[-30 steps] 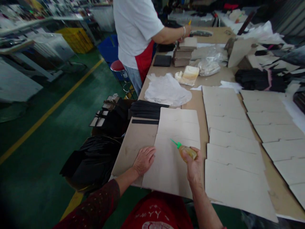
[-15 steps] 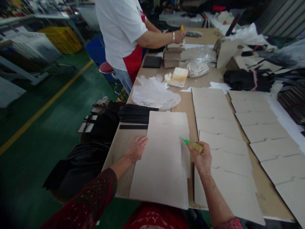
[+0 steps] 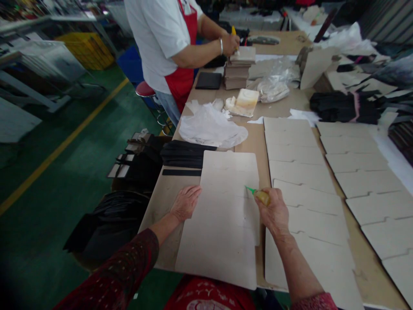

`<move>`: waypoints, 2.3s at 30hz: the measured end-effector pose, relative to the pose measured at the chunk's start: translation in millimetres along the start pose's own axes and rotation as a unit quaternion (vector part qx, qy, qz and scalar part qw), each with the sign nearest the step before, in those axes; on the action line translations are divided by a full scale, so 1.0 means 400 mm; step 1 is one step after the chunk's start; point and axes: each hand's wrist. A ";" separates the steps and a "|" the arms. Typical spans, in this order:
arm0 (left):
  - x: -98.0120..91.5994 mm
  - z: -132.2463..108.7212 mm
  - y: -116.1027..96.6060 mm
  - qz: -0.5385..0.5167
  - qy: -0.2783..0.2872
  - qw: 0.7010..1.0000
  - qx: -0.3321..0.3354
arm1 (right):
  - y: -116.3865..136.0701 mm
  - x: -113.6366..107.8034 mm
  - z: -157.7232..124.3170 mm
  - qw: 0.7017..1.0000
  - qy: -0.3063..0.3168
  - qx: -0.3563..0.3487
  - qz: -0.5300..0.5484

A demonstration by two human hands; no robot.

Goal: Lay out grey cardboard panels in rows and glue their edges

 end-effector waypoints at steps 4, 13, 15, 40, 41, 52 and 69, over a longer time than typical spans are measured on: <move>0.002 0.001 0.001 -0.001 -0.001 1.000 -0.001 | 0.010 -0.023 0.011 0.999 0.010 -0.011 -0.050; 0.011 -0.001 0.002 -0.003 -0.013 1.000 -0.006 | -0.002 -0.039 -0.004 0.999 0.038 -0.010 -0.004; 0.012 0.000 0.003 -0.003 -0.014 1.000 -0.004 | -0.004 -0.028 -0.010 0.999 0.032 0.000 0.015; -0.003 0.004 -0.003 -0.014 0.001 1.000 -0.009 | 0.006 -0.039 0.005 0.998 0.026 0.057 -0.001; -0.005 0.004 -0.004 -0.014 0.001 1.000 -0.009 | 0.008 -0.041 0.003 0.998 0.024 0.065 0.001; -0.010 -0.001 -0.008 -0.012 0.011 1.000 -0.009 | 0.119 0.075 -0.085 0.955 0.107 0.162 0.225; -0.008 -0.007 -0.005 -0.022 0.018 0.999 -0.014 | 0.214 0.198 -0.062 0.981 0.121 -0.146 0.042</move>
Point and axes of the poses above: each hand's wrist, its own z-axis towards the middle knuckle, its own x-axis out of the palm, y = z × x, and after that the axes turned 14 degrees about x, right-handed
